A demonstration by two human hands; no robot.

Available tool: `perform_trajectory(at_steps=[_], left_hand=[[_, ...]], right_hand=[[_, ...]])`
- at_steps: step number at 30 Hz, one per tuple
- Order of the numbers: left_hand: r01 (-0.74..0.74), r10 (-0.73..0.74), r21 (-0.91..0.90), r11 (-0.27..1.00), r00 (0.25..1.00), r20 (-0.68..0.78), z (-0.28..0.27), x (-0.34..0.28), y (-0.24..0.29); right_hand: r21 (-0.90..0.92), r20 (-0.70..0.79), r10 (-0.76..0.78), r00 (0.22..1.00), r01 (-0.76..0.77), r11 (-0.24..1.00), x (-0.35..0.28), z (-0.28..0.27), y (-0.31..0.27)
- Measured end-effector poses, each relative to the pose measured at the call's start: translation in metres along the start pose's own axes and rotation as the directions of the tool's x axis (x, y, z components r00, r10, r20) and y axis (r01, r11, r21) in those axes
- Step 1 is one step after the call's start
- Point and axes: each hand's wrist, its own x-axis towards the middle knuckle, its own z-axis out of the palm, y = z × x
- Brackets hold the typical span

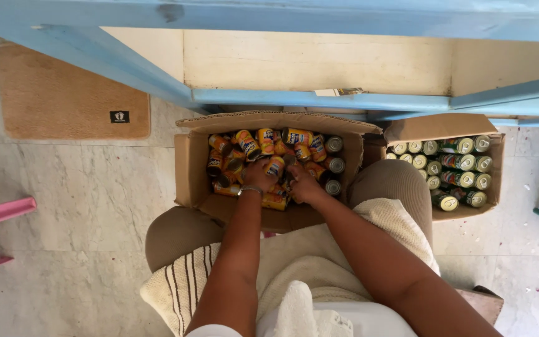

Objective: Stocking canned food items from a cardboard box onto a store shelf.

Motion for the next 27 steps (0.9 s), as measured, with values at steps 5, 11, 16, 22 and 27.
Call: perform_trajectory(at_steps=[5, 11, 16, 22, 27], left_hand=[[0.199, -0.156, -0.213, 0.957, 0.967, 0.203, -0.01, 0.014, -0.016], [0.131, -0.072, -0.32, 0.938, 0.979, 0.191, -0.049, -0.006, 0.017], [0.085, -0.071, -0.371, 0.925, 0.996, 0.052, -0.072, -0.016, 0.045], [0.05, -0.132, -0.547, 0.836, 0.985, -0.111, -0.103, -0.03, 0.098], [-0.038, -0.078, -0.651, 0.758, 0.986, -0.148, -0.126, -0.048, 0.142]], right_hand=[[0.033, -0.064, 0.003, 0.998, -0.001, 0.999, 0.009, -0.004, 0.006], [0.453, -0.013, 0.118, 0.993, -0.099, 0.886, 0.02, -0.001, 0.011], [0.458, -0.069, 0.155, 0.986, -0.106, 0.882, 0.0, -0.018, -0.028], [0.512, -0.052, 0.08, 0.995, -0.042, 0.858, -0.015, -0.041, -0.064], [0.599, -0.042, 0.012, 0.999, 0.016, 0.8, -0.023, -0.066, -0.092]])
